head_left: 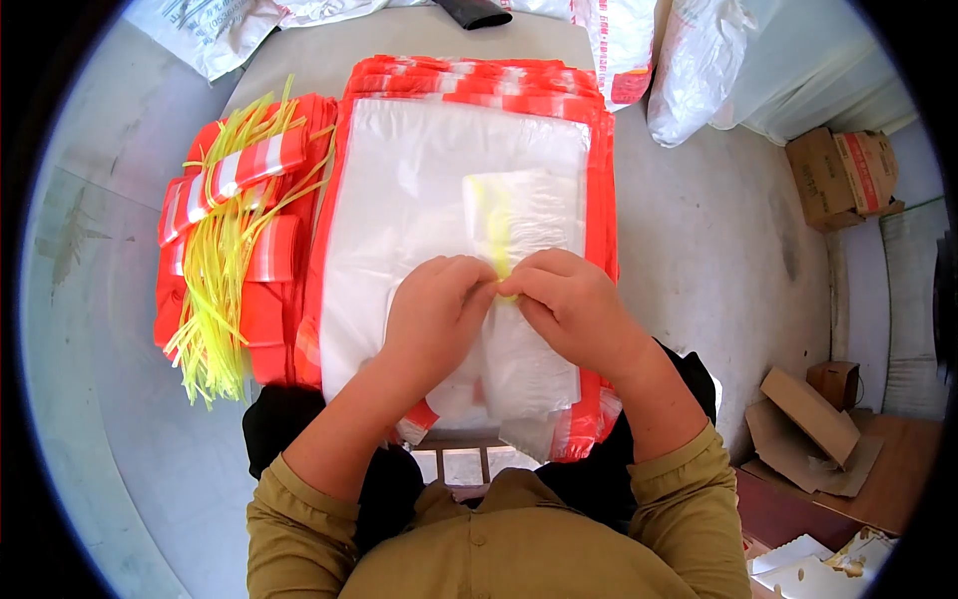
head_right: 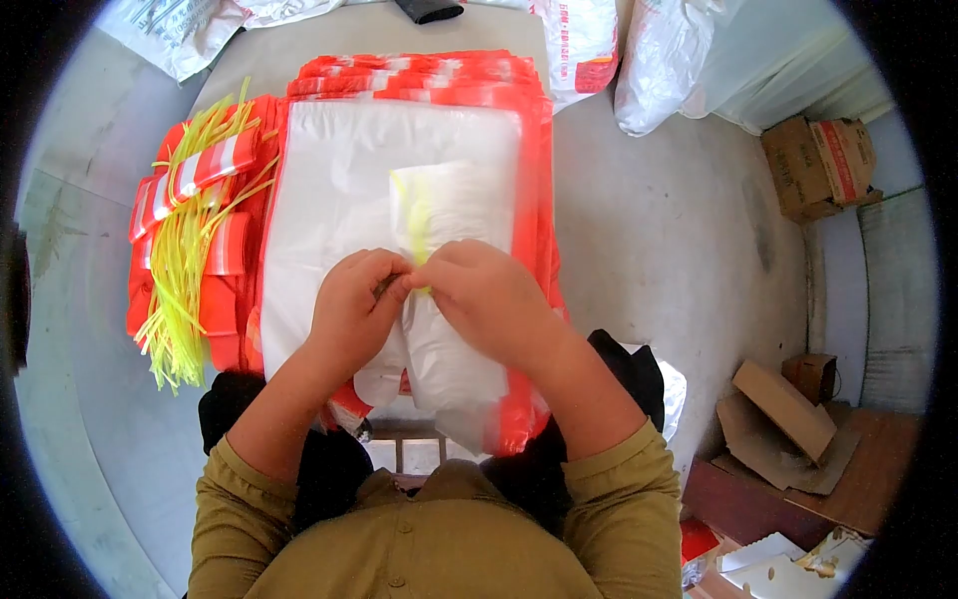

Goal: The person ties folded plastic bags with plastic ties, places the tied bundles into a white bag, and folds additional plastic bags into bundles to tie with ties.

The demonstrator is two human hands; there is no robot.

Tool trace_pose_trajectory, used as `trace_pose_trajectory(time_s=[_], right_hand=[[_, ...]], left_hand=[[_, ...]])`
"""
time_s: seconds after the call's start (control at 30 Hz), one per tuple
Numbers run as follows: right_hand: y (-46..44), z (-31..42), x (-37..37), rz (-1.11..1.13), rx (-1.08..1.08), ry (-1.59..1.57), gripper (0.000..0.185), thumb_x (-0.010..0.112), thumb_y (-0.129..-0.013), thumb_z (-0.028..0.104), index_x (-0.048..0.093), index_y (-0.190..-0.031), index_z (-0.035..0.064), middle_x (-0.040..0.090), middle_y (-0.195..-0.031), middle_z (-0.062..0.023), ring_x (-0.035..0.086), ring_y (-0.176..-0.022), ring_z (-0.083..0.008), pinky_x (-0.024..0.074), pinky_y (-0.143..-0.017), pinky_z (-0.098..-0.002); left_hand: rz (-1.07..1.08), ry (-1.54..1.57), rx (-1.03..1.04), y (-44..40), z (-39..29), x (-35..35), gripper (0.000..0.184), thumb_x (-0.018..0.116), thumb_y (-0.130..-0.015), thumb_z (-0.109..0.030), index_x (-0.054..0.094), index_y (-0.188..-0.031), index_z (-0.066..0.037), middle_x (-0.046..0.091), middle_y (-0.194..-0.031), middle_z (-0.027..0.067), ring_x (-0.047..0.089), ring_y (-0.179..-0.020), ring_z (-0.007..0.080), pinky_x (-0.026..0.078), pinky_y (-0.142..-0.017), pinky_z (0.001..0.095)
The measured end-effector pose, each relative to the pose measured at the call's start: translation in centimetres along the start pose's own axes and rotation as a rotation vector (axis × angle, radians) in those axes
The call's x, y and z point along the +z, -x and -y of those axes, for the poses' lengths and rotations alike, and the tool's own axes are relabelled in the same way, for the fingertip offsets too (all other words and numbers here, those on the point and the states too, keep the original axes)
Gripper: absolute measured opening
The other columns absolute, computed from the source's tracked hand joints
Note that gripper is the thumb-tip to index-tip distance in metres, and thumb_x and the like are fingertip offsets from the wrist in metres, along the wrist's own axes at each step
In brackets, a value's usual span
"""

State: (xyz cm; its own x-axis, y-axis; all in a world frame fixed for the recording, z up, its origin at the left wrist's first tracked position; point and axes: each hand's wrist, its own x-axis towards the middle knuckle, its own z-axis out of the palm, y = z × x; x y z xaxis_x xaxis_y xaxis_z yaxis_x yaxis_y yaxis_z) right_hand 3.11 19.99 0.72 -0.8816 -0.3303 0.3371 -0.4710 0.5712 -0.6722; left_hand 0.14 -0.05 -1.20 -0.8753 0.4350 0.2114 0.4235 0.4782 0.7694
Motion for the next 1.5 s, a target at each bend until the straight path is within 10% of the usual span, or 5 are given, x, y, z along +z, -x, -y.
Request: trace_pose_trajectory(time_s=[0.5,0.63,0.9,1.3,1.5], right_hand=[[1.0,-0.4,-2.3,0.144,-0.056,0.150,0.014,0.078,-0.077,-0.001,0.073,-0.086,0.0082,0.056,-0.139,-0.0121,0.042,-0.140,-0.0401,0.0411,-0.113,-0.0483],[1.9,-1.1,-2.1,0.016,0.004,0.125,0.028,0.075,-0.082,0.000,0.070,-0.108,0.0081,0.055,-0.141,-0.0138,0.048,-0.133,-0.0370,0.0434,-0.110,-0.0463],[3.2,-0.5,-3.2,0.031,0.441,-0.034,0.056,0.065,-0.097,0.006,0.045,-0.149,0.0042,0.053,-0.141,-0.0181,0.066,-0.087,-0.0219,0.0555,-0.085,-0.0347],[1.6,2.4,-4.9,-0.037,0.527,-0.582,0.066,0.054,-0.104,0.011,0.027,-0.164,0.0063,0.053,-0.151,-0.0225,0.069,-0.094,-0.0195,0.0550,-0.086,-0.0345],[0.5,3.9,-2.7,-0.084,0.230,-0.540,0.064,0.057,-0.103,0.013,0.033,-0.162,0.0048,0.058,-0.144,-0.0211,0.065,-0.111,-0.0220,0.0533,-0.092,-0.0343]], left_hand=[[0.050,-0.602,0.149,-0.9,0.3,-0.9,0.006,0.066,-0.088,-0.007,0.064,-0.093,-0.005,0.067,-0.085,0.0125,0.065,-0.084,0.0330,0.050,-0.074,0.0458],[-0.085,-0.582,0.123,-0.6,0.5,-0.7,0.027,0.069,-0.089,-0.009,0.064,-0.115,-0.004,0.067,-0.084,0.0118,0.065,-0.081,0.0319,0.050,-0.072,0.0448],[0.174,0.021,-0.265,1.6,-2.6,-1.9,0.038,0.070,-0.093,-0.014,0.055,-0.126,0.000,0.071,-0.087,0.0154,0.070,-0.083,0.0348,0.054,-0.073,0.0442],[0.326,0.324,-0.423,2.4,-2.1,-3.3,0.051,0.063,-0.102,-0.034,0.051,-0.142,-0.005,0.068,-0.121,0.0188,0.071,-0.100,0.0278,0.055,-0.090,0.0405],[0.253,1.507,-0.774,3.1,-1.8,-2.2,0.072,0.027,-0.110,-0.059,0.034,-0.160,-0.008,0.053,-0.151,0.0153,0.053,-0.138,0.0296,0.043,-0.116,0.0502]])
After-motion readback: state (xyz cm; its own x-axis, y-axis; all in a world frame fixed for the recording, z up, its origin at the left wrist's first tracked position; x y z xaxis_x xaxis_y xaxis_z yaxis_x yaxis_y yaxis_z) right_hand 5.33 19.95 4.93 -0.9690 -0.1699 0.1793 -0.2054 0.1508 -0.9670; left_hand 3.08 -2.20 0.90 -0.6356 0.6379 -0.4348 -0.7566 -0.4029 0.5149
